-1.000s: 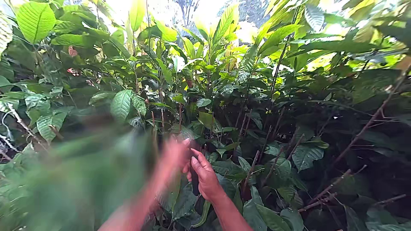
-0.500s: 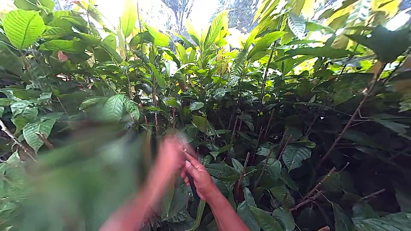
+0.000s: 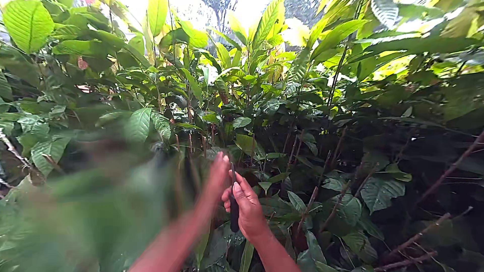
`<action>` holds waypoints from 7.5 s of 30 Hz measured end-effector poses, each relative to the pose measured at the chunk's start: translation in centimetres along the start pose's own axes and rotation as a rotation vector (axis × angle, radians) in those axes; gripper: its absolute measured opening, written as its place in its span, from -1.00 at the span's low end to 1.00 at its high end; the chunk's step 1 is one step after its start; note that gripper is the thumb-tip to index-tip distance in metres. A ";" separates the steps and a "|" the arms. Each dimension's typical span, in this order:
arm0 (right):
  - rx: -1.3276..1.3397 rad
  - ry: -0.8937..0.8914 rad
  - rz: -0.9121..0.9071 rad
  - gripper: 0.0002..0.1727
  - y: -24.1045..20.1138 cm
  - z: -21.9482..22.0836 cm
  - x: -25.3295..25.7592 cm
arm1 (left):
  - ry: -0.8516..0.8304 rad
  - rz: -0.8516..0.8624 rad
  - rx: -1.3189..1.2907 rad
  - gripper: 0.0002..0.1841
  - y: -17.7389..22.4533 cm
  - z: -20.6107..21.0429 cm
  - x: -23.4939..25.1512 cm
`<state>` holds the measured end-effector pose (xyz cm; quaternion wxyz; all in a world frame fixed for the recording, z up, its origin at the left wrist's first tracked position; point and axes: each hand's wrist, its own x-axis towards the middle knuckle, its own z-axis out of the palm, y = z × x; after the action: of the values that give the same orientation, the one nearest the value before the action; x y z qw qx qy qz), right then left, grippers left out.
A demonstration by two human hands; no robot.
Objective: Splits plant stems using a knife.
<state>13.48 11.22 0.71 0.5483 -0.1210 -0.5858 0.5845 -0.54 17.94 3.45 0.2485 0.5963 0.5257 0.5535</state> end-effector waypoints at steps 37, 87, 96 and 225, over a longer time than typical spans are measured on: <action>-0.017 -0.105 0.160 -0.56 4.1 -0.9 8.8 | -0.139 -0.245 -0.339 -0.48 1.4 -6.2 1.8; 0.075 -0.182 0.203 -0.58 6.2 6.8 10.3 | 0.038 -0.386 -0.232 -0.34 1.9 -14.0 -0.3; 0.004 -0.239 0.253 -0.48 7.5 6.1 10.3 | 0.058 -0.400 -0.276 -0.63 1.1 -14.3 0.2; 0.007 -0.103 0.263 -0.53 8.8 7.7 11.5 | 0.075 -0.424 -0.324 -0.36 -1.2 -15.2 1.2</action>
<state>-1.24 18.50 1.48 0.4365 -0.1643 -0.5902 0.6589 -15.14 15.09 6.92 0.4313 0.4047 0.5522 0.5876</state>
